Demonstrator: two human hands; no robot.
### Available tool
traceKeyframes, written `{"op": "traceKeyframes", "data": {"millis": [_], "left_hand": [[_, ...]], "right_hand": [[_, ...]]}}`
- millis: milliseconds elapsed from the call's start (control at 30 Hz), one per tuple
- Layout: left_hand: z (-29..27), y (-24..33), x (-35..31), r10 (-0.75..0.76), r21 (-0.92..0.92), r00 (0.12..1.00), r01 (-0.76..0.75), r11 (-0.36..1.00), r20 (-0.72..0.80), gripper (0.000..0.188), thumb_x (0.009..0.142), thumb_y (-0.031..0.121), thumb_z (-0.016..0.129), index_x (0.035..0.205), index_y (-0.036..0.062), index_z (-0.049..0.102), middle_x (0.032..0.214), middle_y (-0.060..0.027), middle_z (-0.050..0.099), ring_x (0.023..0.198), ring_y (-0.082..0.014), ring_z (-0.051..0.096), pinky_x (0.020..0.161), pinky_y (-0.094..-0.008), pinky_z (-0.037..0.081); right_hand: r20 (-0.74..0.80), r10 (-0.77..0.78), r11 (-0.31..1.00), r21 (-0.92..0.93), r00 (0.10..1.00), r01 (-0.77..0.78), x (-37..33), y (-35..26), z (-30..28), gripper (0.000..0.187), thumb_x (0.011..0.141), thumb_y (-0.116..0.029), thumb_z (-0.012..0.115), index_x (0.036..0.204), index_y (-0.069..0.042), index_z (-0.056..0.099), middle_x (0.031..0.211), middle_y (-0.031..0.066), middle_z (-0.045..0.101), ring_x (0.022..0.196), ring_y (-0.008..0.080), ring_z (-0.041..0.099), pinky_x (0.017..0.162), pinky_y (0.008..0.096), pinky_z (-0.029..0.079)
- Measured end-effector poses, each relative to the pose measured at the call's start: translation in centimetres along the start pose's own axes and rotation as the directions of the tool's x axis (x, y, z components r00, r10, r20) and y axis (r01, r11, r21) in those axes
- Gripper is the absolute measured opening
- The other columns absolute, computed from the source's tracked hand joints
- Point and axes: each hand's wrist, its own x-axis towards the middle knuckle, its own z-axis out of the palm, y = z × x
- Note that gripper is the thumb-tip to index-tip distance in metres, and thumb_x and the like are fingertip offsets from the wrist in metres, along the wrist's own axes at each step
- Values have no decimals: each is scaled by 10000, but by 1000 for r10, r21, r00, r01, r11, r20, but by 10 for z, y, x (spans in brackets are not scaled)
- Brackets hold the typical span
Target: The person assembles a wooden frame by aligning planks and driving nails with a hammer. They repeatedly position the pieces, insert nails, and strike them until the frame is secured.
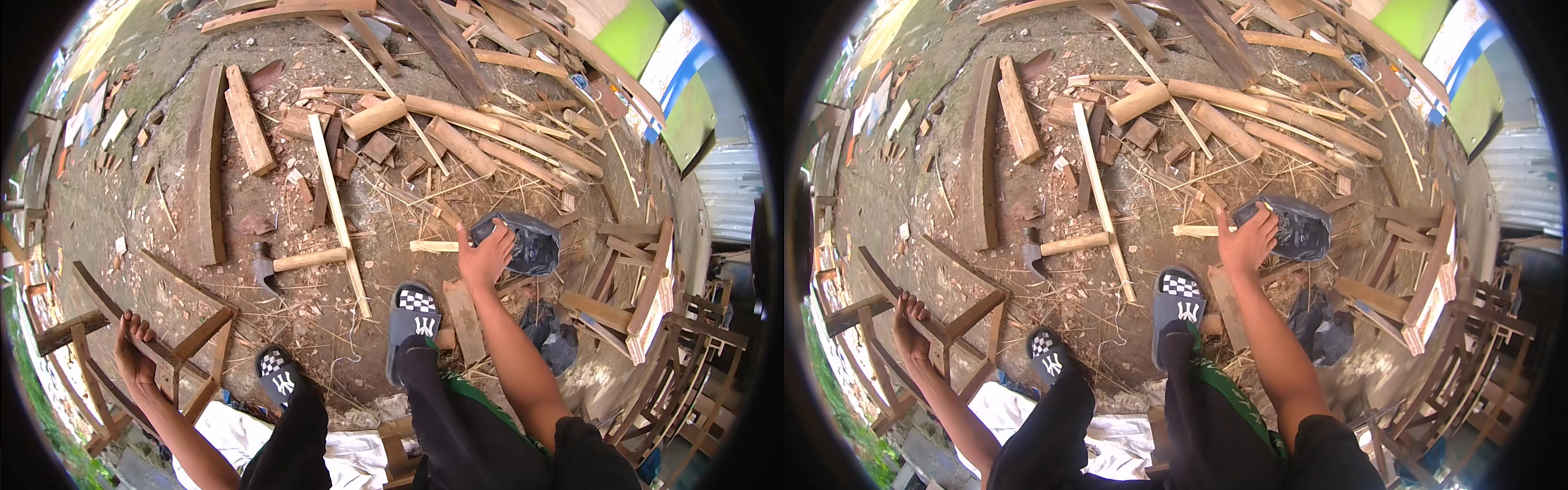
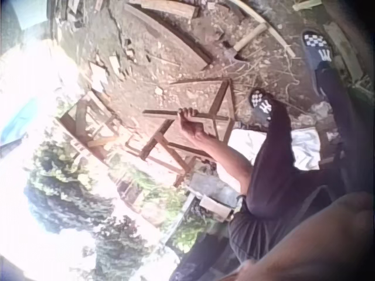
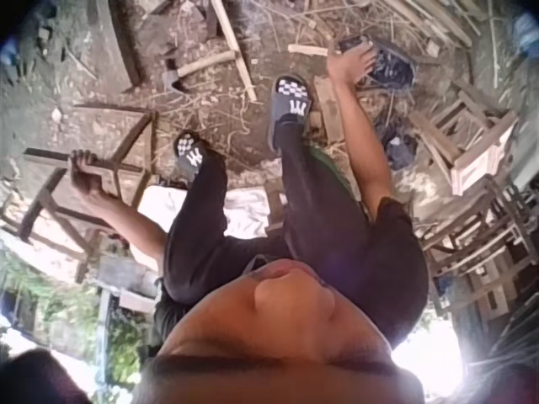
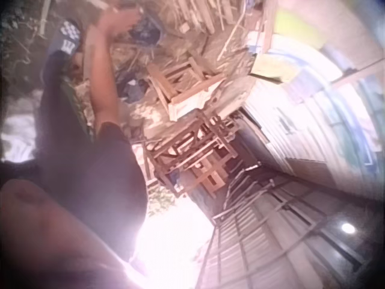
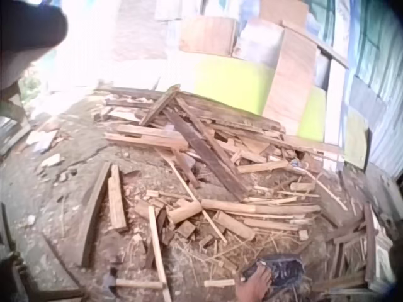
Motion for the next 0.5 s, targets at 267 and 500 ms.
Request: {"op": "traceKeyframes", "data": {"millis": [267,500], "left_hand": [[13,-5,-5,2,-1,1000,-2,1000,-29,144,1081,150,548,1169,37,534,846,-13,445,728,-124,456,670,-280,432],[13,-3,-6,-17,-35,999,15,999,-30,140,1068,146,560,1158,38,554,836,-16,451,728,-135,458,676,-293,424]], "right_hand": [[-111,-77,951,290,991,107,-10,-18,-18,258,850,68,580,1105,81,550,1118,268,542,973,497,556,861,524,455],[-134,-344,719,599,929,352,-14,-130,-59,172,855,74,576,1027,58,566,954,198,545,831,400,582,732,458,448]]}}
